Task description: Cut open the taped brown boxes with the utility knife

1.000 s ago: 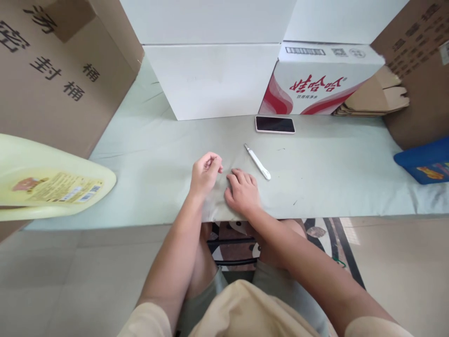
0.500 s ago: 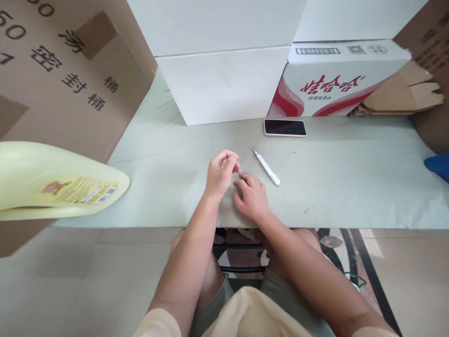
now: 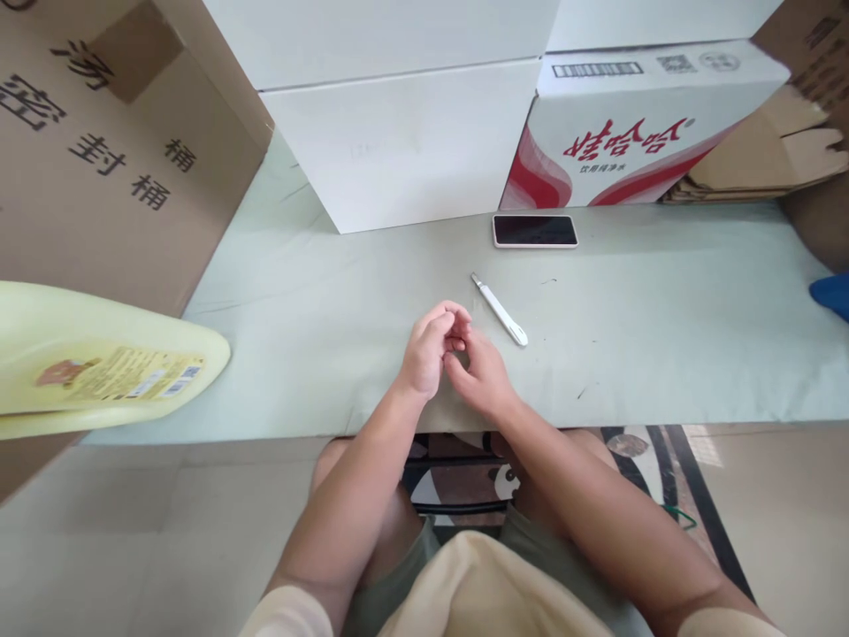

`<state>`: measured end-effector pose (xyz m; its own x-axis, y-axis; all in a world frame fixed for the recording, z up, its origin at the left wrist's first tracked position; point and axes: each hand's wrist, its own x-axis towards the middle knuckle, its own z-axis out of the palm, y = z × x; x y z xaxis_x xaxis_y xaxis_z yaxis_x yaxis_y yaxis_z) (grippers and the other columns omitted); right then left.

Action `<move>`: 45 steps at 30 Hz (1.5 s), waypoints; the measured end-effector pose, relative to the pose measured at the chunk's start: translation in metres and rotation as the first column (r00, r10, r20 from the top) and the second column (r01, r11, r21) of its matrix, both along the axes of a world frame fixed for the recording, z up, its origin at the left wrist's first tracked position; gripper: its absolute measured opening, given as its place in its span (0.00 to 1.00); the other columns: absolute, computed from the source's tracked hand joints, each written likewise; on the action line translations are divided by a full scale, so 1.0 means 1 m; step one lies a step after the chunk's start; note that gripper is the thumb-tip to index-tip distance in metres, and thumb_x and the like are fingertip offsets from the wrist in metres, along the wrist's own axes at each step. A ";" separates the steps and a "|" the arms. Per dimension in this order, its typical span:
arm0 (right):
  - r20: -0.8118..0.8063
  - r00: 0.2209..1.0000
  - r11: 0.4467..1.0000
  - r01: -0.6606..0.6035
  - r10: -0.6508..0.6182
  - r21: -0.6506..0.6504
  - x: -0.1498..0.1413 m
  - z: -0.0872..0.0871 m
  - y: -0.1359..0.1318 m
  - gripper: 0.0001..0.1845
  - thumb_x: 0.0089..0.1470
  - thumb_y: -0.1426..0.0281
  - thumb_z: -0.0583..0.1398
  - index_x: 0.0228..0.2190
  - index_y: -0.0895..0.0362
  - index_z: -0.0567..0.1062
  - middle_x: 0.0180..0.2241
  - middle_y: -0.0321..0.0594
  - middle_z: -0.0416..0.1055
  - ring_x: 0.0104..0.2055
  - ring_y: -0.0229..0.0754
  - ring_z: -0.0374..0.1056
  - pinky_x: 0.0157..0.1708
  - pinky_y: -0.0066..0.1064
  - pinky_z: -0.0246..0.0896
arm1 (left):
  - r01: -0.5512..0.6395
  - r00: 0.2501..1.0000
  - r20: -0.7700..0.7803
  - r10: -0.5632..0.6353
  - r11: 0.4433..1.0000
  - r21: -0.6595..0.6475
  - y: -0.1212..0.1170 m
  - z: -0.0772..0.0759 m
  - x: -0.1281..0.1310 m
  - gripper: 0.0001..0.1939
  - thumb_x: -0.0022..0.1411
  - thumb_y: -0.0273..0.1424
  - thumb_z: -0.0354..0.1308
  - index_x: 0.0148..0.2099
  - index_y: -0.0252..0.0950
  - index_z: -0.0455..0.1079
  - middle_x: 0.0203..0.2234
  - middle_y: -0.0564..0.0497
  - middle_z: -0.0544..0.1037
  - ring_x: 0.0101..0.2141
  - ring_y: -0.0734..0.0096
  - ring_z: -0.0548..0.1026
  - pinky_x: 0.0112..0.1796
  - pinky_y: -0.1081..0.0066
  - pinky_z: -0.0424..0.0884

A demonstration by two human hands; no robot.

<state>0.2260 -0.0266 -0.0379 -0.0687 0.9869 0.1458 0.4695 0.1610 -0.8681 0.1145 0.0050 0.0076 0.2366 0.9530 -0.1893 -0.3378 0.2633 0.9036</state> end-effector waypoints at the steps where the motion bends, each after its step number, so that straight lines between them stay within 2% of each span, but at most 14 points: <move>1: 0.002 1.000 1.000 0.000 0.000 0.001 -0.001 0.001 -0.001 0.06 0.55 0.65 0.55 0.34 0.53 0.68 0.36 0.45 0.76 0.40 0.49 0.73 0.44 0.41 0.69 | -0.019 1.000 0.022 0.019 1.000 -0.007 -0.001 0.000 -0.001 0.18 0.54 0.48 0.61 0.33 0.38 0.69 0.26 0.52 0.68 0.28 0.72 0.68 0.28 0.73 0.67; 6: -0.032 0.999 0.997 -0.032 0.034 0.073 -0.002 0.002 -0.001 0.12 0.59 0.63 0.55 0.41 0.54 0.72 0.38 0.45 0.78 0.43 0.48 0.74 0.49 0.41 0.70 | -0.110 0.985 0.128 0.112 0.994 -0.019 0.002 0.003 -0.009 0.20 0.57 0.52 0.54 0.33 0.40 0.64 0.30 0.48 0.66 0.28 0.68 0.66 0.26 0.68 0.67; 11: -0.057 0.997 0.994 -0.041 0.047 0.102 -0.001 0.002 0.004 0.12 0.63 0.61 0.56 0.42 0.54 0.74 0.42 0.45 0.80 0.45 0.48 0.75 0.52 0.42 0.70 | -0.104 0.981 0.158 0.115 0.991 -0.080 0.007 0.009 -0.017 0.22 0.58 0.55 0.52 0.33 0.41 0.58 0.32 0.48 0.66 0.28 0.68 0.64 0.27 0.67 0.67; 16: -0.076 0.996 0.995 -0.036 0.043 0.096 0.004 0.002 0.007 0.13 0.64 0.61 0.56 0.42 0.54 0.75 0.42 0.45 0.80 0.45 0.47 0.76 0.52 0.40 0.69 | -0.117 0.972 0.186 0.145 0.981 -0.156 0.011 0.010 -0.014 0.20 0.56 0.53 0.53 0.32 0.40 0.61 0.33 0.46 0.66 0.29 0.68 0.62 0.27 0.67 0.67; 25: -0.069 0.997 0.998 -0.023 0.027 0.050 0.004 0.002 0.006 0.16 0.66 0.59 0.56 0.44 0.55 0.78 0.43 0.46 0.81 0.46 0.47 0.76 0.51 0.40 0.70 | -0.092 0.969 0.216 0.118 0.988 -0.127 0.010 0.007 -0.016 0.19 0.58 0.52 0.53 0.34 0.41 0.59 0.33 0.48 0.64 0.29 0.69 0.63 0.29 0.66 0.69; 33: -0.061 0.998 0.997 -0.001 0.006 0.080 0.000 -0.003 0.005 0.14 0.66 0.58 0.57 0.41 0.53 0.77 0.41 0.44 0.81 0.44 0.48 0.76 0.50 0.41 0.70 | -0.102 0.977 0.180 0.118 0.990 -0.097 0.006 0.013 -0.018 0.20 0.59 0.53 0.51 0.34 0.41 0.58 0.33 0.48 0.64 0.29 0.68 0.63 0.28 0.66 0.68; 37: -0.026 0.999 0.995 -0.021 0.024 0.101 0.000 -0.005 0.004 0.15 0.67 0.58 0.57 0.43 0.54 0.78 0.41 0.45 0.81 0.44 0.49 0.77 0.50 0.42 0.70 | -0.121 0.972 0.186 0.143 0.985 -0.123 0.005 0.010 -0.022 0.19 0.57 0.52 0.52 0.33 0.41 0.59 0.34 0.47 0.64 0.29 0.69 0.63 0.27 0.68 0.66; 41: -0.003 0.999 0.994 -0.034 0.034 0.104 0.000 -0.004 0.004 0.16 0.67 0.58 0.58 0.42 0.55 0.79 0.40 0.45 0.81 0.42 0.48 0.76 0.47 0.41 0.70 | -0.094 0.969 0.217 0.118 0.989 -0.117 0.007 0.007 -0.026 0.19 0.57 0.51 0.54 0.33 0.40 0.60 0.33 0.47 0.65 0.29 0.70 0.64 0.26 0.69 0.67; 45: 0.043 0.998 0.996 -0.038 0.035 0.078 -0.002 -0.004 0.006 0.15 0.67 0.58 0.58 0.43 0.54 0.80 0.40 0.44 0.81 0.42 0.47 0.75 0.48 0.41 0.70 | -0.099 0.960 0.244 0.134 0.984 -0.149 0.009 0.009 -0.030 0.19 0.57 0.51 0.55 0.33 0.40 0.61 0.33 0.47 0.65 0.29 0.69 0.64 0.26 0.68 0.67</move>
<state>0.2245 -0.0207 -0.0420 -0.1120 0.9692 0.2191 0.4979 0.2456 -0.8317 0.0849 0.0136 0.0169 0.1819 0.9467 -0.2657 -0.5858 0.3214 0.7440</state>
